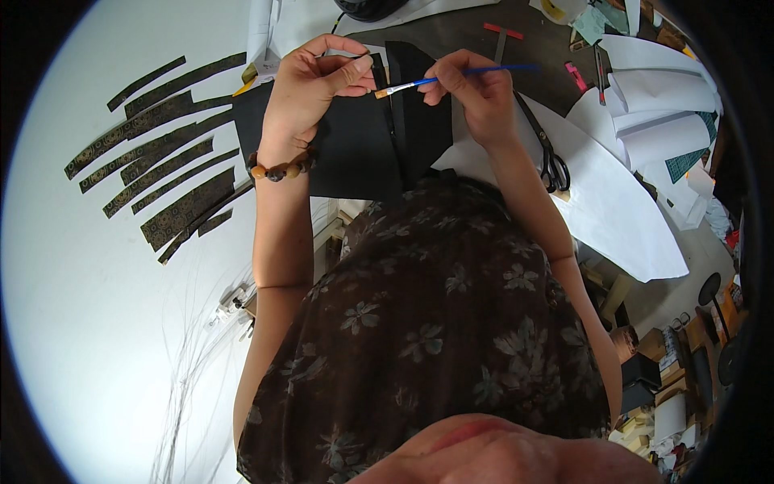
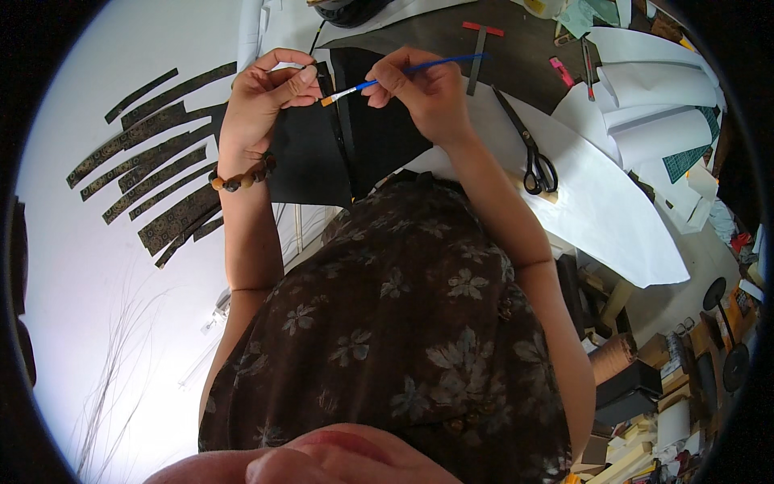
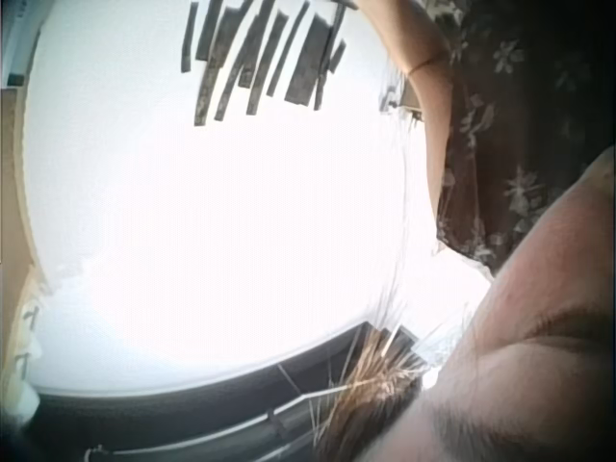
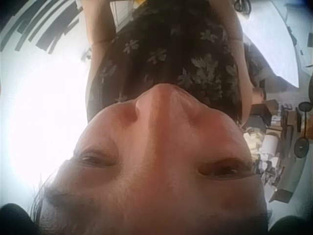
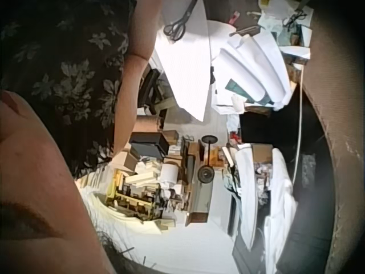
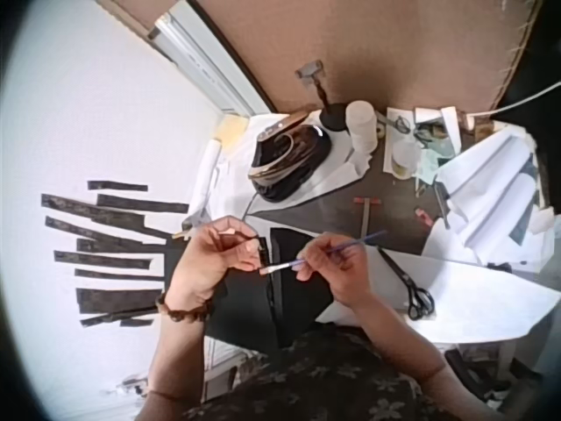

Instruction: The person measures and marks a black sheet of paper using a ruler and pencil, then cuts it with scissors. They fold the cut edge, iron it, and apply glue with a brush to the folded edge.

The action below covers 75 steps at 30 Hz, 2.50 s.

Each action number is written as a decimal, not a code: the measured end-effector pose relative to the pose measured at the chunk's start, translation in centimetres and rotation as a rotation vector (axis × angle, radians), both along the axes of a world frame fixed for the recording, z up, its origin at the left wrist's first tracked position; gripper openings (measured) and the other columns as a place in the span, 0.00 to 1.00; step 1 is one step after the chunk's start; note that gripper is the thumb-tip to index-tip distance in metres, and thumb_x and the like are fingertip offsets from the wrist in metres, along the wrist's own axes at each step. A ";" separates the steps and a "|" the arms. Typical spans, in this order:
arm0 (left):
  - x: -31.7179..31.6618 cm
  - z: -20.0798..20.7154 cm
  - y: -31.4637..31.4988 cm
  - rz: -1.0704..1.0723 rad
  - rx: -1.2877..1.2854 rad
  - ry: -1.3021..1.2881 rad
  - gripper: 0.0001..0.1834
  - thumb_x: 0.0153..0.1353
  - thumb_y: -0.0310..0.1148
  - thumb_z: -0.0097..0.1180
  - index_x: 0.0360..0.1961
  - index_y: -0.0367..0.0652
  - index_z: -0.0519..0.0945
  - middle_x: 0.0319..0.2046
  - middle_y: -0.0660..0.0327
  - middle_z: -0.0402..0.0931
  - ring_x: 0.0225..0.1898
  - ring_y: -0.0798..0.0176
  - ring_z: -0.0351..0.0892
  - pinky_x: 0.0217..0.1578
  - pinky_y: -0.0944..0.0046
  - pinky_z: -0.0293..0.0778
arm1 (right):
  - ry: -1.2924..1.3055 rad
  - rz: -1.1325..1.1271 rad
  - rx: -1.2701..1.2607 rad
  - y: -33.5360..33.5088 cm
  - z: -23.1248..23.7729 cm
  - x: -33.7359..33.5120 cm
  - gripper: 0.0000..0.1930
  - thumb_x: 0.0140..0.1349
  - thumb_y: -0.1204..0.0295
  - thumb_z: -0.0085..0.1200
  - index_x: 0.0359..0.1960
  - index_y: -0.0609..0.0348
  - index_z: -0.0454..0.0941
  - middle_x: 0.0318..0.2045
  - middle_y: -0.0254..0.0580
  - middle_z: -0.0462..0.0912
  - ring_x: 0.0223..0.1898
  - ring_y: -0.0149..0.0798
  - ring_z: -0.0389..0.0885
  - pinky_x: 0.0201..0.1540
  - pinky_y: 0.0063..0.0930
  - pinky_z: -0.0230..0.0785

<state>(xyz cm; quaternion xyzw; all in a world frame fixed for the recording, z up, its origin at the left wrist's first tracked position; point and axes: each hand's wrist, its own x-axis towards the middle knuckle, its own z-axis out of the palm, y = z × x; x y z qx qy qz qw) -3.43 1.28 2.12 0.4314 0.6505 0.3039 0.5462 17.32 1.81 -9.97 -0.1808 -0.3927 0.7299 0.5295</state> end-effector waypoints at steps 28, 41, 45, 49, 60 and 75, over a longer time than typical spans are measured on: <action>-0.1 -0.1 0.1 0.003 -0.010 -0.015 0.09 0.62 0.26 0.62 0.43 0.36 0.81 0.32 0.56 0.84 0.34 0.65 0.86 0.36 0.71 0.81 | -0.009 -0.078 -0.020 0.2 -0.1 0.0 0.11 0.70 0.70 0.52 0.37 0.68 0.78 0.32 0.45 0.84 0.31 0.33 0.84 0.38 0.24 0.77; -0.2 -0.2 -0.1 -0.020 0.031 0.002 0.12 0.62 0.29 0.63 0.46 0.40 0.80 0.33 0.59 0.84 0.33 0.66 0.86 0.35 0.74 0.80 | 0.032 -0.040 0.002 -0.3 0.1 0.4 0.08 0.69 0.74 0.53 0.38 0.68 0.79 0.30 0.44 0.84 0.30 0.30 0.83 0.38 0.22 0.77; 0.3 0.2 -0.2 -0.020 0.038 0.009 0.13 0.63 0.28 0.63 0.48 0.39 0.78 0.33 0.58 0.84 0.31 0.65 0.86 0.33 0.73 0.80 | 0.059 -0.090 -0.042 -0.2 0.2 0.5 0.07 0.69 0.75 0.53 0.38 0.68 0.80 0.30 0.43 0.84 0.30 0.29 0.83 0.37 0.21 0.77; 0.6 0.2 -0.6 -0.018 0.061 0.025 0.13 0.63 0.29 0.63 0.48 0.39 0.78 0.33 0.57 0.84 0.31 0.64 0.86 0.32 0.73 0.80 | -0.014 -0.048 -0.010 -0.5 0.2 0.4 0.10 0.71 0.70 0.52 0.38 0.68 0.79 0.31 0.44 0.84 0.31 0.31 0.84 0.40 0.24 0.77; 0.5 1.6 -2.0 0.109 -0.025 -0.056 0.11 0.66 0.25 0.56 0.48 0.34 0.74 0.38 0.47 0.83 0.37 0.56 0.87 0.41 0.65 0.82 | -0.020 -0.056 0.019 -0.6 -0.4 0.5 0.10 0.71 0.70 0.52 0.38 0.67 0.79 0.32 0.45 0.85 0.31 0.31 0.84 0.41 0.22 0.76; 2.1 1.2 -4.3 0.156 -0.001 -0.079 0.17 0.57 0.14 0.61 0.44 0.34 0.69 0.35 0.44 0.83 0.36 0.55 0.87 0.39 0.65 0.83 | 0.012 -0.065 0.046 -0.8 -0.7 0.3 0.11 0.71 0.70 0.51 0.38 0.68 0.78 0.33 0.45 0.84 0.32 0.32 0.84 0.40 0.23 0.76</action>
